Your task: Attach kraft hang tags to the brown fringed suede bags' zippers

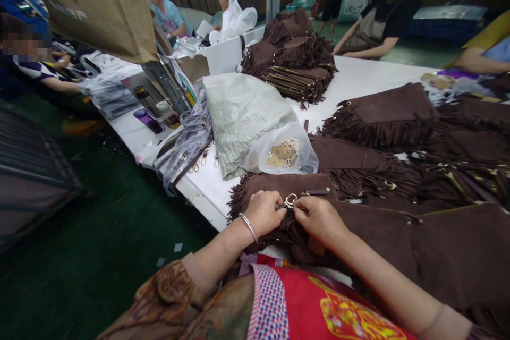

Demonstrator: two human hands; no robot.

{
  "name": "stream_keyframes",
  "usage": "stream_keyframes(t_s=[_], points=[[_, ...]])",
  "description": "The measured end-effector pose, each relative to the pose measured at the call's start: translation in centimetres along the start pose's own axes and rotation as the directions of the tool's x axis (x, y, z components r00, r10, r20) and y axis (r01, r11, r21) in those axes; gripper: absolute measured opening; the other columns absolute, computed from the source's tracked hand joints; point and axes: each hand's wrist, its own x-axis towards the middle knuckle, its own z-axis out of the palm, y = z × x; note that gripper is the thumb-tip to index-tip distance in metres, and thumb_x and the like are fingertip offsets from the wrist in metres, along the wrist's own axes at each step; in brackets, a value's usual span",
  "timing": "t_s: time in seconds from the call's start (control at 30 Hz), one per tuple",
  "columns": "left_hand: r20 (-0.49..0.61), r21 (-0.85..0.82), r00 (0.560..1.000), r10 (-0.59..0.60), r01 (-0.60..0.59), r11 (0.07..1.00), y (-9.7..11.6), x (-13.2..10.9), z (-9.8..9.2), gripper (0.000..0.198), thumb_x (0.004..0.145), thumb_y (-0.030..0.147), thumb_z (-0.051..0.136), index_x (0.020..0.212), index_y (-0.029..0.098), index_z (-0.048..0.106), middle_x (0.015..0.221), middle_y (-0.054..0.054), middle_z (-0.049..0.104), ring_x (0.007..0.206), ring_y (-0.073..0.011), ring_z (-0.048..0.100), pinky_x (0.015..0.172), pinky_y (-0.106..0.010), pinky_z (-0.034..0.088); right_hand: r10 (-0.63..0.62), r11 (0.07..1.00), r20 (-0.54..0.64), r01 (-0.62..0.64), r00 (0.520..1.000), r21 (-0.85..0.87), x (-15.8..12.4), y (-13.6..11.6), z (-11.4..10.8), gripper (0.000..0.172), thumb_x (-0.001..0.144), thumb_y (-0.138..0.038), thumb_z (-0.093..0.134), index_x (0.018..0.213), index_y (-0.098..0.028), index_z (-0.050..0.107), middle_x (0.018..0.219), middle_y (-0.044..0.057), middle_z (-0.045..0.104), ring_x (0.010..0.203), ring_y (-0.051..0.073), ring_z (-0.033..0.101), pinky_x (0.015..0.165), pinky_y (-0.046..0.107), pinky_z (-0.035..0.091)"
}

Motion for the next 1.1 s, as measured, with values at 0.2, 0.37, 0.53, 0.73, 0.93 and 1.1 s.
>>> stream_keyframes(t_s=[0.2,0.37,0.53,0.73,0.93,1.1], points=[[0.000,-0.021,1.000,0.008,-0.008,1.000,0.1,0.0,-0.3,0.010,0.077,0.032,0.065,0.083,0.024,0.066,0.080,0.000,0.072,0.077,-0.0193,0.063,0.071,-0.030,0.043,0.036,0.999,-0.026,-0.035,0.999,0.014,-0.1,0.2,0.2,0.018,0.083,-0.024,0.050,0.078,-0.023,0.067,0.082,0.002,0.071,0.079,0.017,0.064,0.071,0.025,0.041],[0.002,-0.027,1.000,0.010,-0.010,1.000,0.1,-0.1,-0.4,0.009,0.077,0.031,0.066,0.083,0.024,0.066,0.080,0.001,0.072,0.078,-0.0190,0.064,0.072,-0.029,0.043,0.030,1.000,-0.018,-0.030,0.999,0.006,-0.2,0.0,0.4,0.018,0.083,-0.024,0.051,0.080,-0.024,0.068,0.083,0.002,0.071,0.081,0.018,0.065,0.073,0.026,0.041],[-0.007,0.001,1.000,0.016,-0.016,1.000,0.4,-0.5,-0.4,0.010,0.078,0.033,0.069,0.082,0.024,0.067,0.081,0.001,0.072,0.079,-0.0202,0.063,0.074,-0.031,0.043,-0.005,1.000,-0.032,0.004,0.999,-0.026,0.1,-0.2,0.8,0.018,0.086,-0.025,0.050,0.079,-0.023,0.066,0.082,0.003,0.070,0.079,0.018,0.064,0.071,0.027,0.041],[-0.049,0.059,0.997,0.066,-0.063,0.996,0.4,-1.4,0.0,0.016,0.076,0.035,0.073,0.083,0.022,0.066,0.086,-0.002,0.071,0.086,-0.0223,0.061,0.081,-0.035,0.042,-0.129,0.989,-0.036,0.126,0.991,-0.080,0.2,0.1,1.6,0.019,0.091,-0.025,0.048,0.100,-0.022,0.065,0.095,0.004,0.070,0.089,0.019,0.064,0.076,0.027,0.043],[0.011,0.006,0.980,0.198,-0.198,0.980,-0.9,-0.9,-0.9,0.022,0.092,0.032,0.052,0.092,0.022,0.070,0.090,-0.005,0.070,0.091,-0.0201,0.061,0.088,-0.033,0.043,-0.261,0.954,0.028,0.262,0.965,-0.143,0.0,0.5,1.7,0.023,0.093,-0.020,0.046,0.105,-0.022,0.065,0.097,0.005,0.068,0.091,0.018,0.063,0.075,0.025,0.043],[0.115,0.047,0.970,0.216,-0.222,0.974,-1.6,0.9,-1.4,0.025,0.089,0.029,0.054,0.107,0.027,0.071,0.095,-0.006,0.066,0.094,-0.0215,0.061,0.087,-0.032,0.045,-0.296,0.942,-0.008,0.290,0.955,-0.171,-0.2,0.5,1.8,0.024,0.095,-0.022,0.044,0.106,-0.022,0.065,0.097,0.005,0.068,0.088,0.017,0.063,0.073,0.025,0.042]])
